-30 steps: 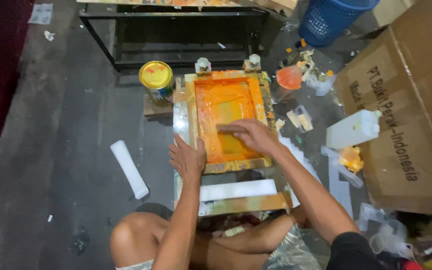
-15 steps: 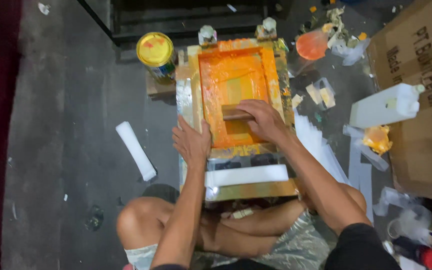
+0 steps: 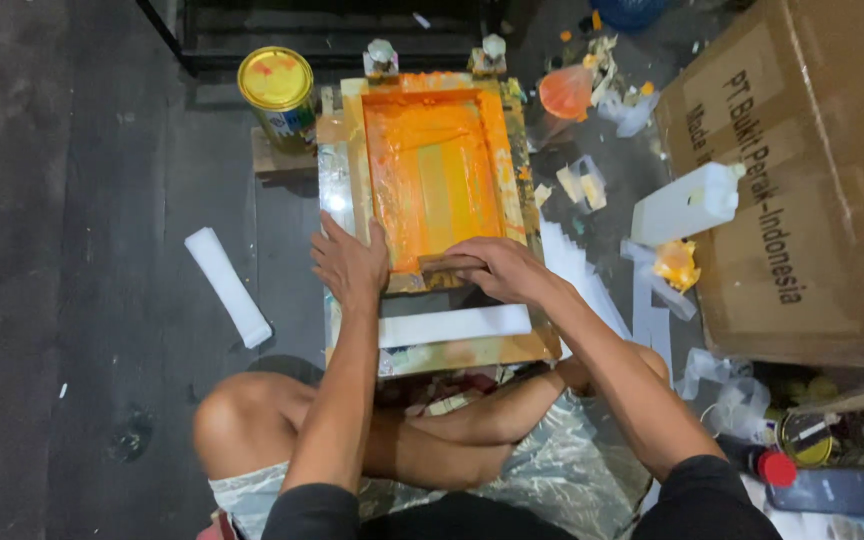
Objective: Screen printing orange ink onto small white strips using a manual screen and squeegee
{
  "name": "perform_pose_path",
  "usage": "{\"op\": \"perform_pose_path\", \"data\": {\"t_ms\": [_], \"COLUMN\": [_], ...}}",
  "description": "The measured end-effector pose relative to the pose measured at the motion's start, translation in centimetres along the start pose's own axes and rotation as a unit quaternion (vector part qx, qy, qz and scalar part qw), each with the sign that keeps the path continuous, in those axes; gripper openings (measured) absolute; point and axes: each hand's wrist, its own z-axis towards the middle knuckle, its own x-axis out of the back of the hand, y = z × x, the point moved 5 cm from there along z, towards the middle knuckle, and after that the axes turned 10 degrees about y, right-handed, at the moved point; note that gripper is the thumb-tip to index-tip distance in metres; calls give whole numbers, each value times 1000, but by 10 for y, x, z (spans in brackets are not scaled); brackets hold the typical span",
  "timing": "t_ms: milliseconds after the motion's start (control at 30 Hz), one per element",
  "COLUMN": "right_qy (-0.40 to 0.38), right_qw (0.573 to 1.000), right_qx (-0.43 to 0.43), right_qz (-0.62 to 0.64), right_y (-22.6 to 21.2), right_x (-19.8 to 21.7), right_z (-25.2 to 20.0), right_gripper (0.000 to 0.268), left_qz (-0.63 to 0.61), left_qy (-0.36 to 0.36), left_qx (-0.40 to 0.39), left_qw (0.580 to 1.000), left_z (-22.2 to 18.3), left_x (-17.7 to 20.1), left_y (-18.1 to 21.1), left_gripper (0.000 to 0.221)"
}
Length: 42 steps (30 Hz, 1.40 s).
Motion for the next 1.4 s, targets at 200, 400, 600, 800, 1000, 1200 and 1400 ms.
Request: {"op": "perform_pose_path", "data": {"t_ms": [200, 400, 600, 800, 1000, 1200, 1400], "right_qy": [86, 194, 196, 220, 181, 193, 226], "right_qw": [995, 973, 971, 961, 974, 970, 960], "right_qx": [44, 114, 128, 167, 130, 125, 144], "right_qz": [38, -55, -40, 1, 40, 74, 86], "right_y": [-6, 39, 46, 37, 46, 41, 34], "right_x": [26, 29, 19, -5, -25, -22, -7], "right_z": [54, 139, 134, 63, 10, -3, 9], "right_gripper": [29, 31, 33, 36, 36, 33, 22], "left_qz": [2, 30, 33, 27, -2, -5, -3], "left_qy": [90, 57, 49, 52, 47, 34, -8], "left_qx": [-39, -16, -23, -32, -19, -5, 11], "left_qw": [995, 998, 998, 998, 999, 999, 1000], "left_z": [0, 2, 4, 3, 1, 0, -2], "left_x": [-1, 6, 6, 10, 3, 2, 19], "left_y": [2, 9, 10, 11, 4, 3, 15], "left_gripper": [85, 84, 83, 82, 82, 87, 85]}}
